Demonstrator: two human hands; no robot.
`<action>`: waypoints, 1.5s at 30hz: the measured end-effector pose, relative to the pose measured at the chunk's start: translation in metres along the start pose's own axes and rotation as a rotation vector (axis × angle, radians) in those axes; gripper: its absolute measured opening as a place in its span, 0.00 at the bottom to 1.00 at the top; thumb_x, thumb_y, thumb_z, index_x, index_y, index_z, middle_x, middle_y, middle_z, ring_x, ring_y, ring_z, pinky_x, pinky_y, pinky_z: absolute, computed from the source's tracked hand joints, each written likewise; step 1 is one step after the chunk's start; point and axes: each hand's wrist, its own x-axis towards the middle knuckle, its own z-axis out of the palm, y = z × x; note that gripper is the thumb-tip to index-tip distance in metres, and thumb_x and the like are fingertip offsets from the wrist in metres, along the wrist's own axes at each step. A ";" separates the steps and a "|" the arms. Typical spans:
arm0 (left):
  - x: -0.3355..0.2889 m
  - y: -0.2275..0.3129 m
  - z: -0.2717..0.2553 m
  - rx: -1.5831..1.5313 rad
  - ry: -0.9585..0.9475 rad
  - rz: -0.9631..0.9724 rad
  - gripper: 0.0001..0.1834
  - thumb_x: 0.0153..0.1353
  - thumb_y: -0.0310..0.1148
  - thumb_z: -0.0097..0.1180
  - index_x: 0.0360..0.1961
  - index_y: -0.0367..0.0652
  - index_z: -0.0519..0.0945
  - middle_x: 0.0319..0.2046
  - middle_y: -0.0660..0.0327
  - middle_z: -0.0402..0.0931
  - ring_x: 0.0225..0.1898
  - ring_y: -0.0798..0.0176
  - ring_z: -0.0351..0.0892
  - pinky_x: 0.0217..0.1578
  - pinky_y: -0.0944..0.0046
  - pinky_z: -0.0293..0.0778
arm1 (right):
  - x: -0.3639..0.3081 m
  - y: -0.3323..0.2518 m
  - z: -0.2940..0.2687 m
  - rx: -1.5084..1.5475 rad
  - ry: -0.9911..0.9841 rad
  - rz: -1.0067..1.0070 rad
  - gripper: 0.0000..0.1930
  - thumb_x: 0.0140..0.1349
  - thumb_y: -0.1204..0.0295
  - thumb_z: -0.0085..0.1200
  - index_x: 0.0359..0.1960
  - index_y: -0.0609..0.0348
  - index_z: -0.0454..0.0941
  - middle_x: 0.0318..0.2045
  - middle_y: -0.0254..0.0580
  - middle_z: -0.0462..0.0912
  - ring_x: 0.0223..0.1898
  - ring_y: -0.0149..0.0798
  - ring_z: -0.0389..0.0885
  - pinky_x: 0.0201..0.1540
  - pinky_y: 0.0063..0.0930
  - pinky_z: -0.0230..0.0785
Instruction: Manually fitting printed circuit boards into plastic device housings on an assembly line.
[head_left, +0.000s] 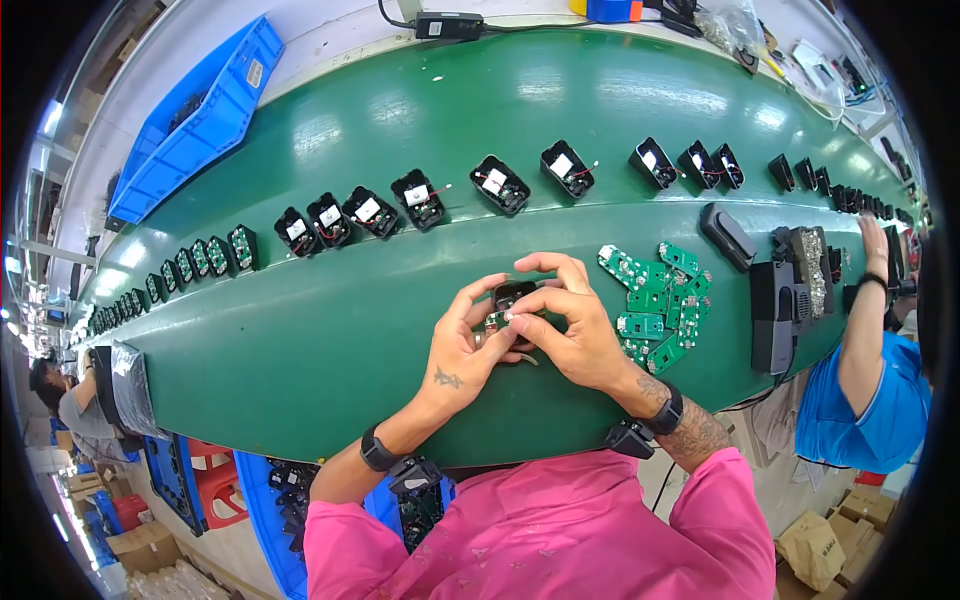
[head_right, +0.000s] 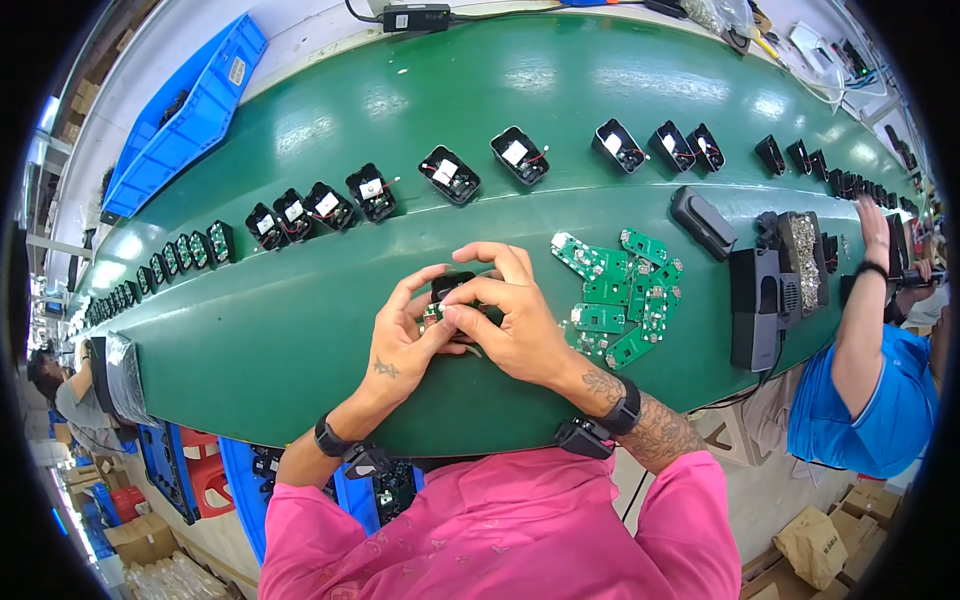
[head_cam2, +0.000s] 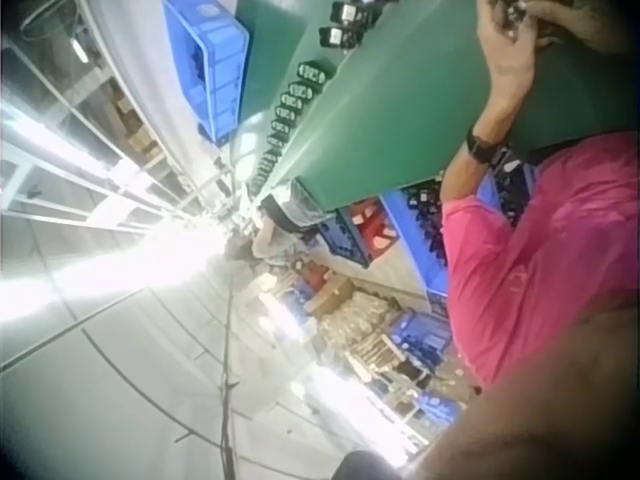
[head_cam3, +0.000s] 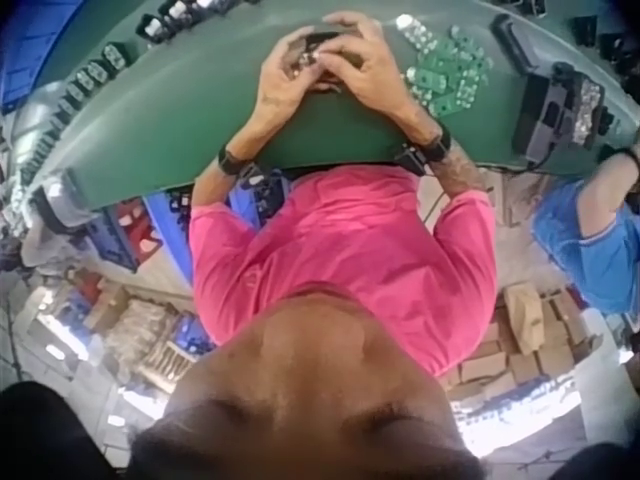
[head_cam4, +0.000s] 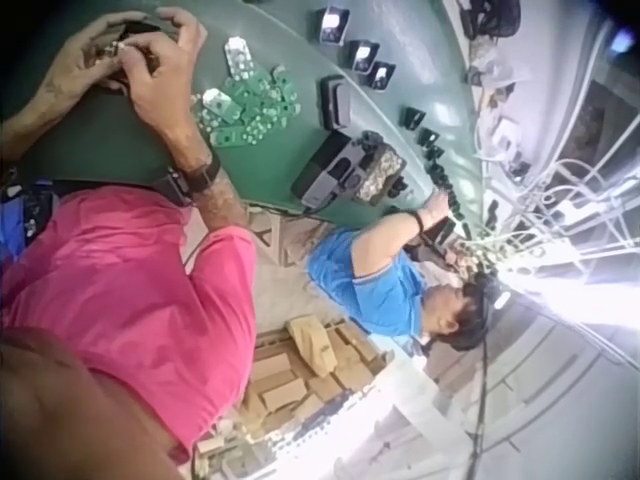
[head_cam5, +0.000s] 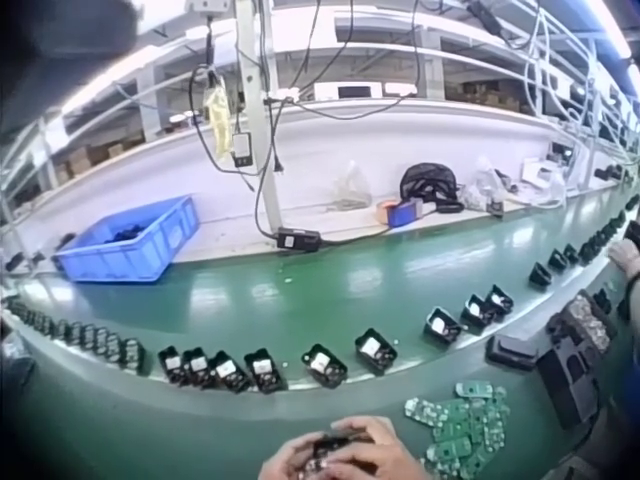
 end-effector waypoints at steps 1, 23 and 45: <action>0.000 -0.002 0.001 -0.023 0.004 0.026 0.29 0.68 0.23 0.53 0.68 0.40 0.59 0.56 0.51 0.73 0.45 0.63 0.83 0.42 0.66 0.85 | -0.001 0.002 0.001 0.040 0.015 0.030 0.06 0.60 0.72 0.63 0.36 0.59 0.83 0.58 0.46 0.71 0.60 0.44 0.66 0.62 0.41 0.61; -0.002 -0.014 0.002 0.447 0.168 0.422 0.30 0.59 0.16 0.58 0.64 0.39 0.71 0.52 0.51 0.78 0.43 0.65 0.84 0.41 0.67 0.83 | -0.001 0.006 -0.005 -0.185 -0.015 -0.202 0.06 0.57 0.78 0.59 0.27 0.63 0.73 0.23 0.43 0.74 0.26 0.47 0.74 0.31 0.38 0.67; 0.006 -0.005 0.012 0.169 0.139 0.240 0.31 0.65 0.20 0.54 0.69 0.43 0.64 0.54 0.52 0.75 0.43 0.64 0.84 0.42 0.66 0.83 | -0.004 -0.002 -0.007 -0.284 0.212 0.070 0.11 0.63 0.74 0.59 0.45 0.65 0.76 0.28 0.46 0.82 0.28 0.33 0.81 0.29 0.27 0.71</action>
